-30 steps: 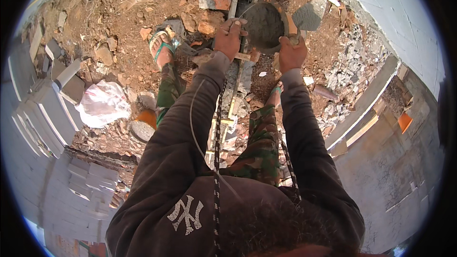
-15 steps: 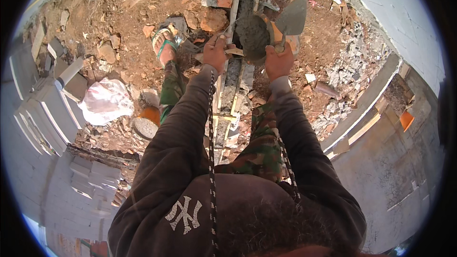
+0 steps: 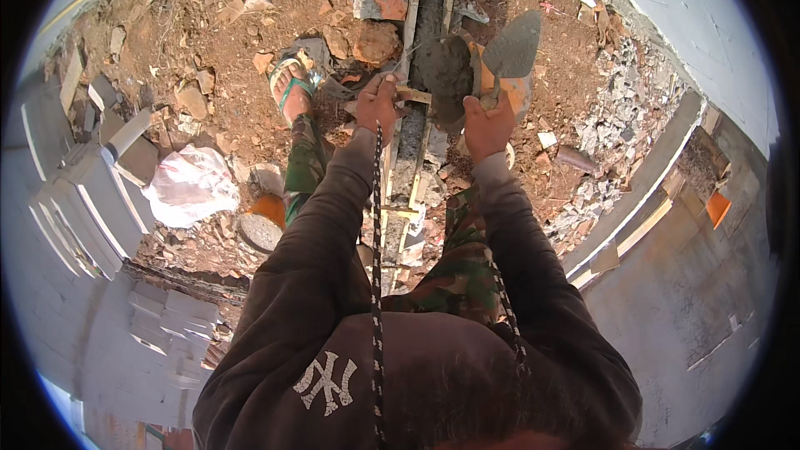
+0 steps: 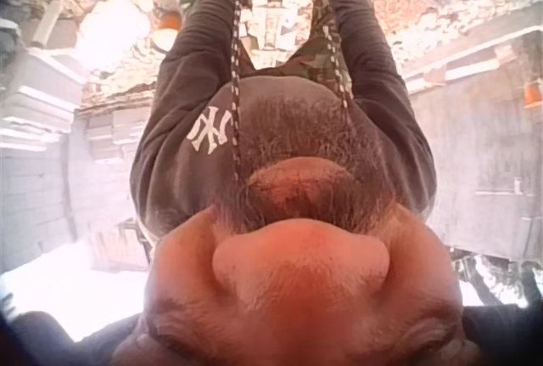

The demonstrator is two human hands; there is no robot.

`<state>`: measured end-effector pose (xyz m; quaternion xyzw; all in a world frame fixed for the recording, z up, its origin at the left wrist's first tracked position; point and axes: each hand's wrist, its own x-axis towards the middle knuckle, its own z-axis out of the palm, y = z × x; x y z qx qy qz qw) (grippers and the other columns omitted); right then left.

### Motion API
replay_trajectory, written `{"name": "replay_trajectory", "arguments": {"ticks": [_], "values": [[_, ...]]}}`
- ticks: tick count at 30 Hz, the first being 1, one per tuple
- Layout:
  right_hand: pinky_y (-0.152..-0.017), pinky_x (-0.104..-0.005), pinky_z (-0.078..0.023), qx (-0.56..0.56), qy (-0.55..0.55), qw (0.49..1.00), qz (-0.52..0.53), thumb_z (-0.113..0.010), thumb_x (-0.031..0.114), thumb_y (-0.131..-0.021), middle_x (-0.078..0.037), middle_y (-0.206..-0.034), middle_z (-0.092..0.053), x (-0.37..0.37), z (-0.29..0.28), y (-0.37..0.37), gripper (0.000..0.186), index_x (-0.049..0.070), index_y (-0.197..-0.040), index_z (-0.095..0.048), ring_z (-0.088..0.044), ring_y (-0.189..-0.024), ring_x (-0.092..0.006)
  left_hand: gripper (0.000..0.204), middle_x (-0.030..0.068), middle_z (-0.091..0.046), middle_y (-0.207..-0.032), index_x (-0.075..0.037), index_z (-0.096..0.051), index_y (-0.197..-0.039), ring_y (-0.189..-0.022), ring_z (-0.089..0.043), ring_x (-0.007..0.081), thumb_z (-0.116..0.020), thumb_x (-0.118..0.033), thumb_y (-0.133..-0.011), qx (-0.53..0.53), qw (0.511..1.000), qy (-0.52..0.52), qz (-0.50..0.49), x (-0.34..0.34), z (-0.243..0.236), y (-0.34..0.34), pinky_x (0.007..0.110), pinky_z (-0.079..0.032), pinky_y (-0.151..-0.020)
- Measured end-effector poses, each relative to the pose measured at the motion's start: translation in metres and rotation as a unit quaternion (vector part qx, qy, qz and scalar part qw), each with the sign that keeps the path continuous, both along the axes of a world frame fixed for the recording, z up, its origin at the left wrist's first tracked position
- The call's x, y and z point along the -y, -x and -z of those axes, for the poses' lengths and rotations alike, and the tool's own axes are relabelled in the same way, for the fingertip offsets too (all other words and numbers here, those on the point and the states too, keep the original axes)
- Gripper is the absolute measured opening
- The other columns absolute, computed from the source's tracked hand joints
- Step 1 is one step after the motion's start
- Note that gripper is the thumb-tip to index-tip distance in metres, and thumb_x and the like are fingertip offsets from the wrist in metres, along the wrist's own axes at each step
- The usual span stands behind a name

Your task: The person uses a trowel to scoop wet cement from a bucket and apply it onto a brick and wooden frame structure, leveling and smoothing the mixture by hand.

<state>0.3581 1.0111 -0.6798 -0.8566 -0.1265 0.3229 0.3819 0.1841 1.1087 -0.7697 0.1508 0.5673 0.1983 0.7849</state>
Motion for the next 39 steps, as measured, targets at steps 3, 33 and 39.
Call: {"name": "replay_trajectory", "arguments": {"ticks": [3, 33, 39], "values": [[-0.079, -0.0408, -0.054, 0.078, 0.038, 0.995, -0.044, -0.074, 0.015, -0.081, -0.017, -0.091, -0.072, 0.007, 0.028, -0.011, 0.032, -0.004, -0.104, -0.063, -0.069, -0.085, -0.0309, 0.025, 0.0039, -0.069, -0.110, -0.010, -0.069, -0.119, -0.086, -0.070, 0.0160, -0.059, -0.029, -0.107, 0.002, 1.000, 0.009, 0.016, 0.024, -0.003, -0.004, 0.037, -0.057, -0.064], [-0.054, -0.0336, -0.053, -0.164, 0.006, 0.982, 0.091, -0.072, 0.006, -0.089, -0.006, -0.093, -0.063, 0.133, -0.046, -0.049, 0.033, 0.006, -0.117, -0.055, -0.061, -0.069, -0.0158, 0.027, 0.0003, -0.067, -0.080, 0.000, -0.075, -0.106, -0.072, -0.056, 0.0062, -0.057, -0.020, -0.104, -0.119, 0.925, -0.250, 0.259, -0.004, -0.209, -0.043, 0.027, -0.046, -0.062], [-0.078, -0.0359, -0.053, -0.211, 0.111, 0.968, -0.081, -0.070, 0.021, -0.096, -0.013, -0.106, -0.067, 0.112, -0.026, -0.023, 0.044, 0.003, -0.133, -0.054, -0.065, -0.086, -0.0216, 0.021, -0.0038, -0.057, -0.072, 0.000, -0.076, -0.102, -0.066, -0.048, 0.0029, -0.061, -0.016, -0.102, -0.283, 0.930, -0.234, 0.031, -0.056, -0.242, 0.075, 0.023, -0.052, -0.067]]}}
